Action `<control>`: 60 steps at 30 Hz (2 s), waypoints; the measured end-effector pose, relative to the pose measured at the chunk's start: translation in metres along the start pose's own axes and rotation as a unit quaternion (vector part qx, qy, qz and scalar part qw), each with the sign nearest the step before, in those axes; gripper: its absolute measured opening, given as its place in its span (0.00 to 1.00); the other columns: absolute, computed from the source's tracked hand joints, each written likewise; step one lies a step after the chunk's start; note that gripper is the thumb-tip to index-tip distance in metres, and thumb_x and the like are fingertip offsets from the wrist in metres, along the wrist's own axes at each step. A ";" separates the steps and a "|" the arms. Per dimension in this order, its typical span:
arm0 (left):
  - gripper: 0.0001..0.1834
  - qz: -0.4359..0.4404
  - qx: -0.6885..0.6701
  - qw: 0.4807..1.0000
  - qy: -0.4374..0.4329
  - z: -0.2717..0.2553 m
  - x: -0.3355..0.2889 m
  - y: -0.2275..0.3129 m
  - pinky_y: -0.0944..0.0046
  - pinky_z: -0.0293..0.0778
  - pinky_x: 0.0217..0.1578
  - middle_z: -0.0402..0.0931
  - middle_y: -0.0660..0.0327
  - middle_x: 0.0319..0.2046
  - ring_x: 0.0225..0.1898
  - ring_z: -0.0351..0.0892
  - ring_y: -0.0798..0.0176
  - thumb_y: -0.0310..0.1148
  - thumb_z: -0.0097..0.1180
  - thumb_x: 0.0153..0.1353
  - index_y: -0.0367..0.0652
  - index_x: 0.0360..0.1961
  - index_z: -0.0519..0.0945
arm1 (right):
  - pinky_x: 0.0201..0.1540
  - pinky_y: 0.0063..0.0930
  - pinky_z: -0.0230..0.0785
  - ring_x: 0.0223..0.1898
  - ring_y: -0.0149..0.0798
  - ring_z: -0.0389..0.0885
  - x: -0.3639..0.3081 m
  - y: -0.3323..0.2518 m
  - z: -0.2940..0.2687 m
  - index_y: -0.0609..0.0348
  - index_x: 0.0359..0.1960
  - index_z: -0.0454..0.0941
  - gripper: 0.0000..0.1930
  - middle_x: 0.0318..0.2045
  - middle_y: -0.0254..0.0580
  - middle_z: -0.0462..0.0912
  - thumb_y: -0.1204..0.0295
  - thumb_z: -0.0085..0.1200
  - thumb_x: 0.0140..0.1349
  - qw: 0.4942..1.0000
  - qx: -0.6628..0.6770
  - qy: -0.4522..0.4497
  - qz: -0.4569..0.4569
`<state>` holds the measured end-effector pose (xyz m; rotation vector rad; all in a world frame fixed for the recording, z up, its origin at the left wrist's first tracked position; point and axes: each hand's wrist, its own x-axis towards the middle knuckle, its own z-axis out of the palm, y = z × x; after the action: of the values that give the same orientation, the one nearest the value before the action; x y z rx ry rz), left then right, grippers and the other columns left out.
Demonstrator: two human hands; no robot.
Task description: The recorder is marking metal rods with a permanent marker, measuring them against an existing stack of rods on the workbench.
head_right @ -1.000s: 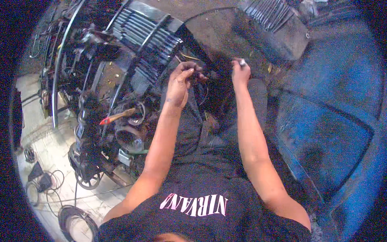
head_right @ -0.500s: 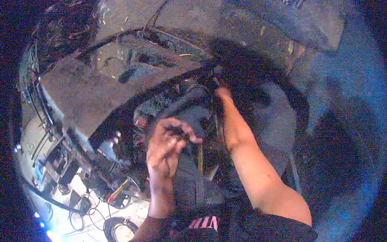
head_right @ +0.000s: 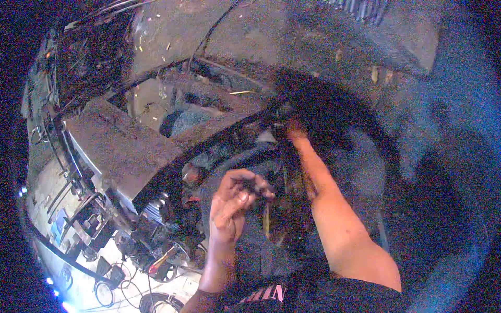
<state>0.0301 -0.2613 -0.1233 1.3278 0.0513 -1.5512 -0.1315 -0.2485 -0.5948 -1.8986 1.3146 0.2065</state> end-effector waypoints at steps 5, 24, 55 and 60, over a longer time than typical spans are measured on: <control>0.22 0.013 -0.030 0.999 -0.004 0.006 0.018 0.013 0.60 0.73 0.51 0.77 0.52 0.45 0.44 0.79 0.57 0.32 0.54 0.60 0.36 0.54 0.69 | 0.54 0.44 0.72 0.53 0.56 0.78 -0.038 -0.050 -0.088 0.44 0.55 0.79 0.23 0.53 0.49 0.80 0.73 0.48 0.55 0.992 0.018 -0.123 -0.031; 0.20 0.256 0.018 0.964 -0.071 -0.017 -0.068 -0.013 0.56 0.77 0.47 0.78 0.51 0.46 0.42 0.81 0.57 0.31 0.51 0.62 0.34 0.54 0.71 | 0.33 0.27 0.69 0.29 0.26 0.76 -0.108 -0.171 -0.286 0.60 0.36 0.76 0.08 0.26 0.34 0.81 0.72 0.62 0.61 0.820 0.434 0.357 -0.110; 0.15 0.366 0.647 0.513 0.430 -0.181 -0.228 -0.036 0.46 0.77 0.41 0.80 0.45 0.35 0.39 0.81 0.41 0.30 0.56 0.52 0.36 0.41 0.80 | 0.27 0.22 0.70 0.35 0.34 0.83 -0.436 -0.347 -0.309 0.63 0.39 0.77 0.06 0.33 0.40 0.82 0.74 0.59 0.64 0.812 0.508 -0.052 -0.283; 0.10 0.358 0.628 0.540 0.431 -0.178 -0.236 -0.034 0.47 0.77 0.38 0.78 0.50 0.36 0.37 0.81 0.42 0.31 0.56 0.55 0.41 0.38 0.78 | 0.26 0.22 0.70 0.32 0.33 0.83 -0.441 -0.343 -0.310 0.63 0.42 0.77 0.10 0.35 0.41 0.84 0.72 0.61 0.63 0.781 0.559 -0.063 -0.271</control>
<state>0.0923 0.0164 -0.0354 2.6155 -1.0550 0.1789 -0.1294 -0.0977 0.0257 -1.0732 0.4810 -0.6198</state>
